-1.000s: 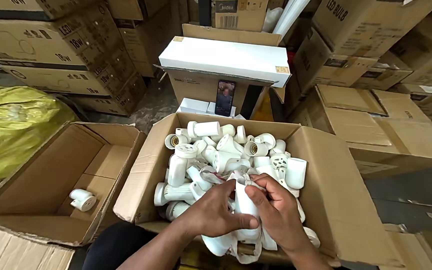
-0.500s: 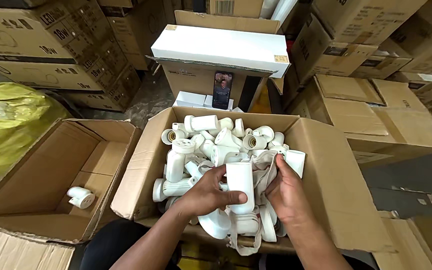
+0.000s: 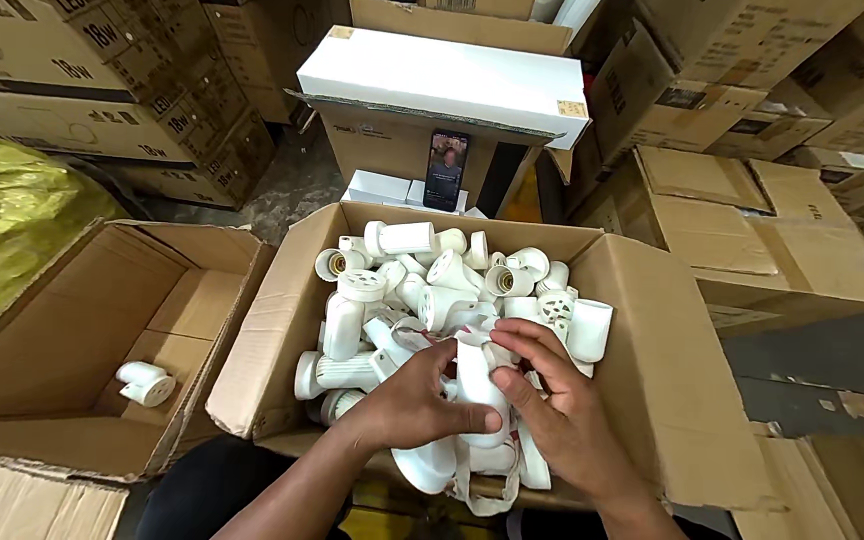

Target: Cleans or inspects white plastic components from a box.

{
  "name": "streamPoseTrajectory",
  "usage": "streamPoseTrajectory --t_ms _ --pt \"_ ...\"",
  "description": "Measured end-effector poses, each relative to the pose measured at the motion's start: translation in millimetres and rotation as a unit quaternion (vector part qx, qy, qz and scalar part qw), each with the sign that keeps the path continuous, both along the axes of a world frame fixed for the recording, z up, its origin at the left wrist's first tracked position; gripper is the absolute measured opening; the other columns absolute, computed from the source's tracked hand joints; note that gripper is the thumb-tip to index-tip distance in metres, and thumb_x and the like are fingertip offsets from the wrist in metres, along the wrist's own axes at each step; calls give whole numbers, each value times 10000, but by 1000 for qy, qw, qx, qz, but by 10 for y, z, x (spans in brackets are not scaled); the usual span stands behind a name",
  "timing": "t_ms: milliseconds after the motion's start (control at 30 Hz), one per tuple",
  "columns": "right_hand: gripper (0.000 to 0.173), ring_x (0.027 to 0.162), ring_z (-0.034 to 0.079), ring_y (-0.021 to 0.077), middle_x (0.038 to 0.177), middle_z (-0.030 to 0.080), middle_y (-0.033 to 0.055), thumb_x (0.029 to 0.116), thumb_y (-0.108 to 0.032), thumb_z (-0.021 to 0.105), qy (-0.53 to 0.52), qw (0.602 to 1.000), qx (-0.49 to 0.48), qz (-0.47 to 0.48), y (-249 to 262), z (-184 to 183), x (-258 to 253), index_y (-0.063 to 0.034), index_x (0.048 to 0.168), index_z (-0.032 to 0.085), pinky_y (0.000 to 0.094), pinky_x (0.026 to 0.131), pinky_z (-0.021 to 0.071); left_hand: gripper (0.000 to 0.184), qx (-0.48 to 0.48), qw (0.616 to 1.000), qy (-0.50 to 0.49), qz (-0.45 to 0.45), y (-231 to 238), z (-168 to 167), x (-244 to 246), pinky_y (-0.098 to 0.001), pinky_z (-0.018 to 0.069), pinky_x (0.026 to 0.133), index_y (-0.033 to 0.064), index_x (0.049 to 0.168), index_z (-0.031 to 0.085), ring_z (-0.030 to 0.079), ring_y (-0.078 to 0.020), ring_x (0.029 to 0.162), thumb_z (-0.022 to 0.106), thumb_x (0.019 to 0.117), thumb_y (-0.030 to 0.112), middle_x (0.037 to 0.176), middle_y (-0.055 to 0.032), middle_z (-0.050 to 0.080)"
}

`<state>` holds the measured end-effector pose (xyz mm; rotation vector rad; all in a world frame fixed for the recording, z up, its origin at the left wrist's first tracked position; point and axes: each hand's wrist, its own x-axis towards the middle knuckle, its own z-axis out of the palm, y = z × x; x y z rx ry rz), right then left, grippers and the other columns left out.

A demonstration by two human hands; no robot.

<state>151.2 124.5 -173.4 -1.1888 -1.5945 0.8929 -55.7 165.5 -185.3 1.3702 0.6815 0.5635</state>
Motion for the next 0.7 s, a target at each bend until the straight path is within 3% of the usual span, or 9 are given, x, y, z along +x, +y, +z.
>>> streamPoseTrajectory --t_ms 67,100,200,300,400,533,567,633,700 --pt "437 1175 602 125 1476 499 125 1021 -418 586 -1 998 -58 29 16 11 44 -76 1278 678 251 886 567 579 7 1000 2 -9 11 -3 -15 -295 596 866 48 1286 568 685 -106 1023 823 851 332 1138 -28 693" --pt "423 1184 601 130 1462 515 125 1026 -426 574 5 997 -64 35 23 9 56 -63 1210 688 257 898 564 562 13 1000 5 -11 10 -3 -18 -290 591 875 46 1268 581 683 -95 1019 806 865 366 1124 -24 697" --pt "345 1129 619 130 1282 624 93 1037 -367 576 40 998 -36 29 35 19 69 -53 953 692 250 878 561 516 41 999 -2 4 6 -4 -15 -277 570 877 54 1199 644 668 -67 986 723 915 478 1069 -3 699" --pt "339 1001 616 59 1106 637 12 1042 -380 565 40 999 -19 29 58 41 115 -90 894 658 195 797 546 518 78 996 -22 47 38 -14 -29 -248 554 795 38 1194 650 641 -54 918 575 1001 513 1050 -2 674" --pt "356 972 599 27 1027 626 -31 1045 -415 550 71 995 -9 64 70 42 138 -116 872 634 179 801 523 458 50 996 -33 71 89 -44 -54 -319 537 959 6 1298 622 638 -116 1086 464 1074 373 1200 -60 667" --pt "416 984 598 58 988 629 -28 1061 -466 486 158 978 -18 132 61 47 142 -125 892 653 224 846 513 400 23 999 -24 33 132 -105 -11 -321 497 1044 7 1397 574 598 -125 1216 530 1028 155 1362 -89 614" --pt "418 976 601 58 984 630 -31 1059 -475 483 172 975 -21 137 61 53 152 -132 893 655 223 841 516 367 60 998 -15 28 128 -122 2 -311 486 1059 -4 1350 614 597 -116 1215 565 1016 139 1322 -91 638" --pt "413 962 610 64 982 637 -32 1055 -473 492 196 972 -25 130 63 61 181 -138 887 662 228 834 522 202 131 990 -9 49 105 -168 26 -333 475 1063 -4 1058 727 618 -122 1171 612 991 149 1135 -82 707" --pt "416 919 623 58 981 646 -25 1056 -463 492 215 970 -27 108 67 69 218 -124 906 683 217 799 535 190 169 983 -5 75 89 -174 38 -354 464 1060 34 912 736 622 -131 1139 644 985 184 1017 -46 721"
